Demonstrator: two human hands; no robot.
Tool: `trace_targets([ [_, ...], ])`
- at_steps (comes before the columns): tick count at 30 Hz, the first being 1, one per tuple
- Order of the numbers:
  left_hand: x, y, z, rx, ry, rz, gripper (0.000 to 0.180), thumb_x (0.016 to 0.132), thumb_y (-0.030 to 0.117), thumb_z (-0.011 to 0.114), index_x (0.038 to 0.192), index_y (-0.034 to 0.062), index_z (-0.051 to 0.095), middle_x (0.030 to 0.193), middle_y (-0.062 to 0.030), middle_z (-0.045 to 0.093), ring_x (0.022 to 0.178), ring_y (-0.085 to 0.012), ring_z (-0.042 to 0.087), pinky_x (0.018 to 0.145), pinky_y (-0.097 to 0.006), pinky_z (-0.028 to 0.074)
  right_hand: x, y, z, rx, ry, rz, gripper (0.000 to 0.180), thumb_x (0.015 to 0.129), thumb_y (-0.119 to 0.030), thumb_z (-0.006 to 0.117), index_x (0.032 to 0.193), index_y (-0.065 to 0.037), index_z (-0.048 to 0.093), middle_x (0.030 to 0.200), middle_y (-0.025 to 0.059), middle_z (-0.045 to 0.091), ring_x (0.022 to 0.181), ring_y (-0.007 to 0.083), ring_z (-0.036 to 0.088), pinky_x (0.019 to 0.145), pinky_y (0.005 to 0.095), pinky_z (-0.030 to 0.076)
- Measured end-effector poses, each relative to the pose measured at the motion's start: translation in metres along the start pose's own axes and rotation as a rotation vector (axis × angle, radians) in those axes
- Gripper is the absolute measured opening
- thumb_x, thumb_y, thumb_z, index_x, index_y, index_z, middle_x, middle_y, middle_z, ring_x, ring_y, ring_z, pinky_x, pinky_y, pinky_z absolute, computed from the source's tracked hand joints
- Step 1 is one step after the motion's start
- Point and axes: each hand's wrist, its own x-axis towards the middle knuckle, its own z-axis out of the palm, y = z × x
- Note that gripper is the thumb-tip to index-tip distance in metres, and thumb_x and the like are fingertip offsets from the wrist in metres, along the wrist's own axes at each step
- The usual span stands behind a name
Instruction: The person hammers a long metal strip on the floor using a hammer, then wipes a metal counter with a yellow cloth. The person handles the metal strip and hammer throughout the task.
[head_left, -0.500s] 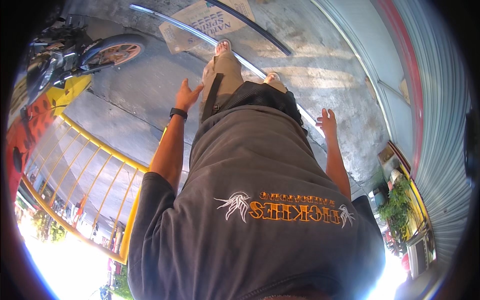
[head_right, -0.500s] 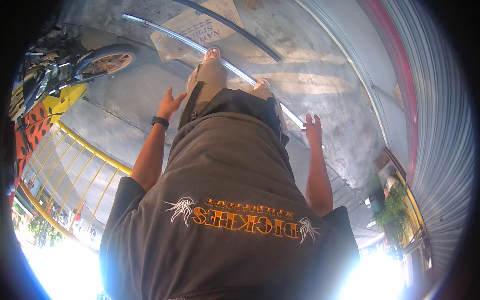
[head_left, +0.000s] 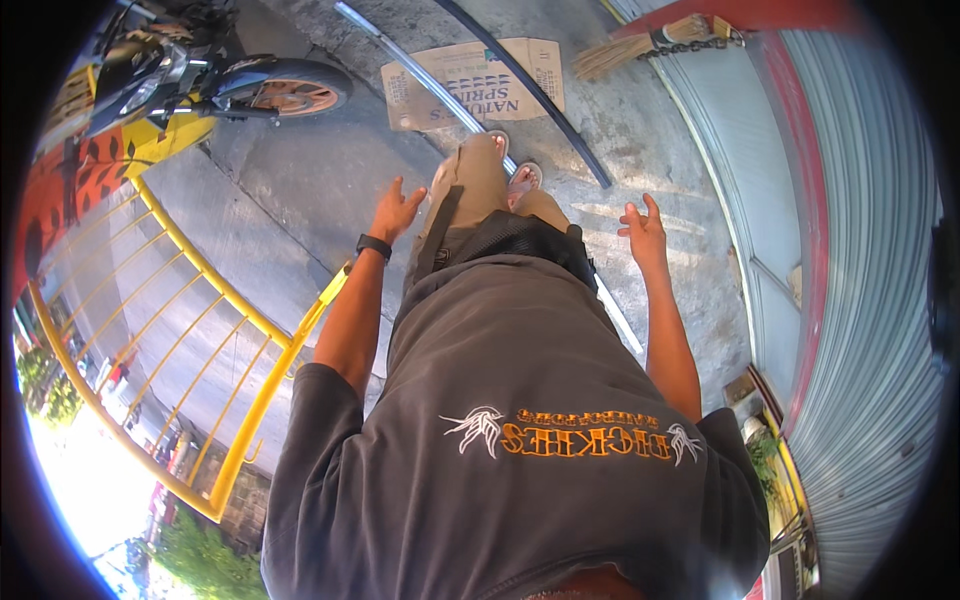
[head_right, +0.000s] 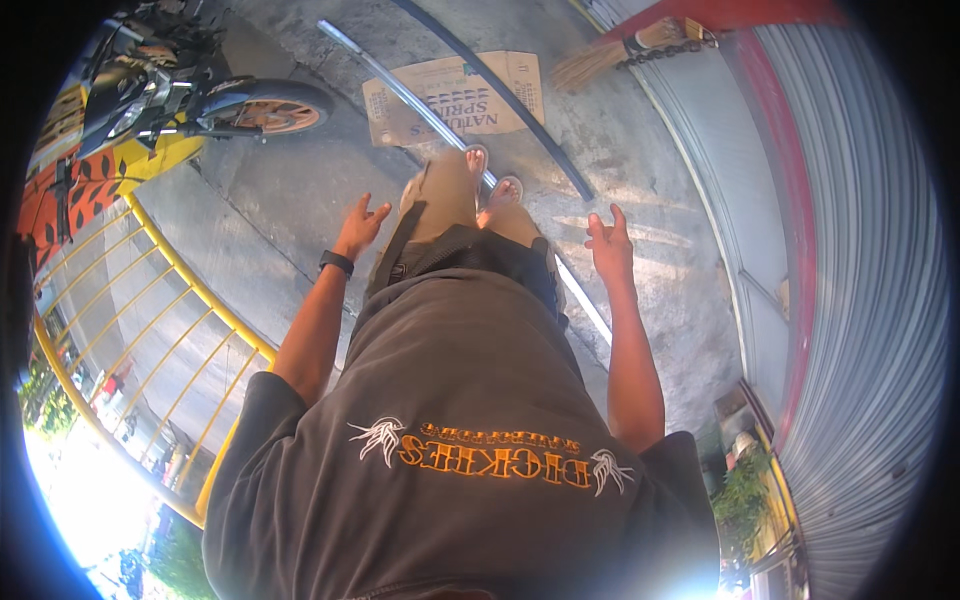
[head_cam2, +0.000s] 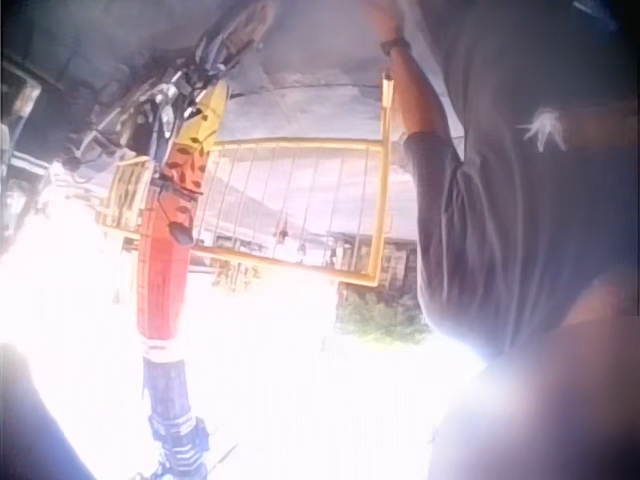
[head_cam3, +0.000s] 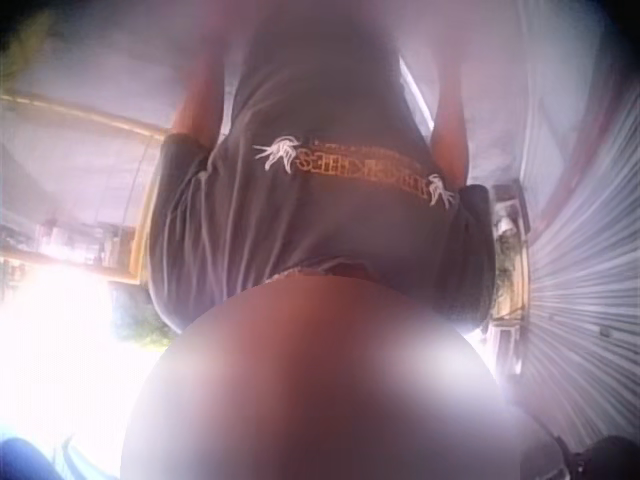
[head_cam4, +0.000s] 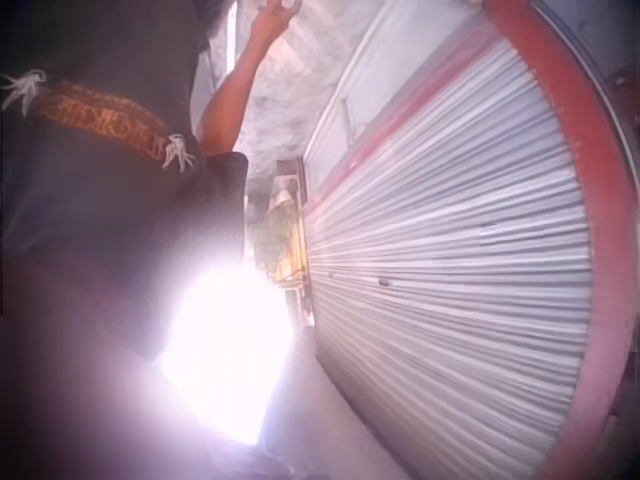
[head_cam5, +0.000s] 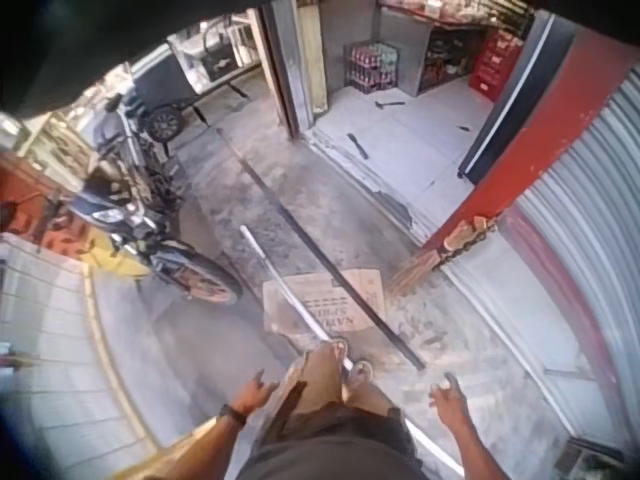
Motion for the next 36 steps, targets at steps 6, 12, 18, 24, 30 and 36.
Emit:
trace_targets([
  [6, 0.013, -0.070, -0.005, -0.002, -0.010, -0.086, 0.088, 0.092, 0.054, 0.059, 0.148, -0.0104, 0.035, 0.142, -0.0355, 0.047, 0.135, -0.0434, 0.046, 0.113, -0.044, 0.037, 0.011, -0.014, 0.031, -0.064, -0.019, 0.011, 0.088, 0.095, -0.058, 0.059, 0.153, 0.001, 0.028, 0.097, 0.0186, 0.073, 0.078, 0.0223, 0.072, 0.078, 0.0328, 0.053],
  [12, 0.083, -0.068, -0.049, -0.031, 0.020, -0.068, 0.088, 0.093, 0.054, 0.058, 0.148, -0.0098, 0.035, 0.143, -0.0352, 0.046, 0.136, -0.0431, 0.046, 0.112, -0.043, 0.037, 0.036, -0.038, 0.049, -0.164, 0.024, 0.085, 0.090, 0.094, -0.059, 0.060, 0.153, 0.001, 0.028, 0.094, 0.0177, 0.073, 0.075, 0.0227, 0.072, 0.078, 0.0336, 0.053],
  [18, 0.100, 0.008, -0.129, -0.113, 0.026, -0.003, 0.089, 0.092, 0.055, 0.059, 0.147, -0.0108, 0.034, 0.139, -0.0361, 0.050, 0.132, -0.0438, 0.050, 0.110, -0.043, 0.040, 0.056, -0.142, 0.062, -0.152, 0.023, -0.059, 0.084, 0.096, -0.053, 0.061, 0.152, 0.001, 0.029, 0.095, 0.0169, 0.073, 0.080, 0.0220, 0.072, 0.079, 0.0333, 0.053],
  [24, 0.103, -0.003, -0.140, -0.140, 0.123, 0.009, 0.087, 0.093, 0.053, 0.059, 0.147, -0.0108, 0.035, 0.142, -0.0351, 0.048, 0.134, -0.0438, 0.047, 0.112, -0.043, 0.038, 0.089, -0.195, 0.087, -0.175, -0.017, -0.244, 0.081, 0.096, -0.048, 0.062, 0.152, 0.002, 0.029, 0.094, 0.0163, 0.073, 0.080, 0.0215, 0.073, 0.080, 0.0324, 0.054],
  [30, 0.081, -0.066, -0.141, -0.144, 0.140, -0.025, 0.086, 0.093, 0.052, 0.059, 0.147, -0.0113, 0.035, 0.148, -0.0344, 0.041, 0.140, -0.0439, 0.039, 0.116, -0.044, 0.033, 0.103, -0.130, 0.109, -0.167, -0.027, -0.069, 0.089, 0.092, -0.052, 0.066, 0.151, 0.005, 0.030, 0.089, 0.0161, 0.072, 0.069, 0.0212, 0.071, 0.066, 0.0315, 0.054],
  [36, 0.117, -0.061, -0.193, -0.019, 0.167, -0.054, 0.088, 0.092, 0.053, 0.060, 0.146, -0.0122, 0.035, 0.148, -0.0345, 0.042, 0.140, -0.0439, 0.040, 0.116, -0.043, 0.034, 0.095, -0.073, 0.129, -0.157, -0.028, 0.127, 0.089, 0.091, -0.051, 0.068, 0.150, 0.004, 0.030, 0.087, 0.0166, 0.072, 0.066, 0.0203, 0.070, 0.065, 0.0318, 0.054],
])
